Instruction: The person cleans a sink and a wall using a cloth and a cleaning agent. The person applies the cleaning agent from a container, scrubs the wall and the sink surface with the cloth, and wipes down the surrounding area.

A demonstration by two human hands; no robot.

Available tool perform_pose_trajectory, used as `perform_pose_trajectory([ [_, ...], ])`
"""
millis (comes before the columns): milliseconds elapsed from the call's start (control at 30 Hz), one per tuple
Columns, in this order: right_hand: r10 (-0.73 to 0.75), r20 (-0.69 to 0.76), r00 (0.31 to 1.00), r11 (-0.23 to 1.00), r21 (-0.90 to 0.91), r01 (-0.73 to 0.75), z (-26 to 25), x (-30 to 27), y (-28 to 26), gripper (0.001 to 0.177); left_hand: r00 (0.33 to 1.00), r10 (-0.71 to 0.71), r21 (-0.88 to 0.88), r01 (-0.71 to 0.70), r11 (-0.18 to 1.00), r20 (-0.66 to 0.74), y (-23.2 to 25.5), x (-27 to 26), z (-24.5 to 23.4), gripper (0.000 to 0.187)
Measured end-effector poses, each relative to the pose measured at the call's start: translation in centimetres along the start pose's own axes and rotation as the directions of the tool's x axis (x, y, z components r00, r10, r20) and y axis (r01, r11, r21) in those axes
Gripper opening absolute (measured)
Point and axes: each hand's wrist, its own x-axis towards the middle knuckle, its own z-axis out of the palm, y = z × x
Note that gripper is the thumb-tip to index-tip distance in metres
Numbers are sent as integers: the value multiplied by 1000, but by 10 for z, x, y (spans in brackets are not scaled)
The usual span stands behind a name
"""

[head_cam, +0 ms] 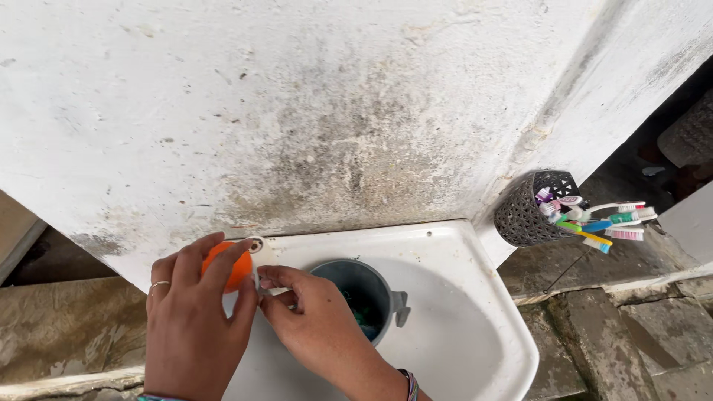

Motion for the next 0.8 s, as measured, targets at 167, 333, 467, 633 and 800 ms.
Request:
perform_pose_trajectory([
  [167,-103,-78,992,993,-66,98,20,9,4,48,981,-2,-45,10,999,192,-34,21,3,62],
  [333,-81,-109,991,972,-230,54,32,12,-1,59,915,52,-130,0,992,399,-42,37,2,74],
  [467,-49,-201,978,964,-265,-6,46,13,-4,63,905,87,-174,-14,985,416,-45,45,-1,75],
  [633,-122,-298,947,958,-286,33,62,14,-5,74,930,85,-211,-8,978,358,-44,50,-18,74],
  [800,-300,-374,877,941,-269,207,70,16,-5,81,896,69,-170,8,985,439,-39,62,-27,77],
])
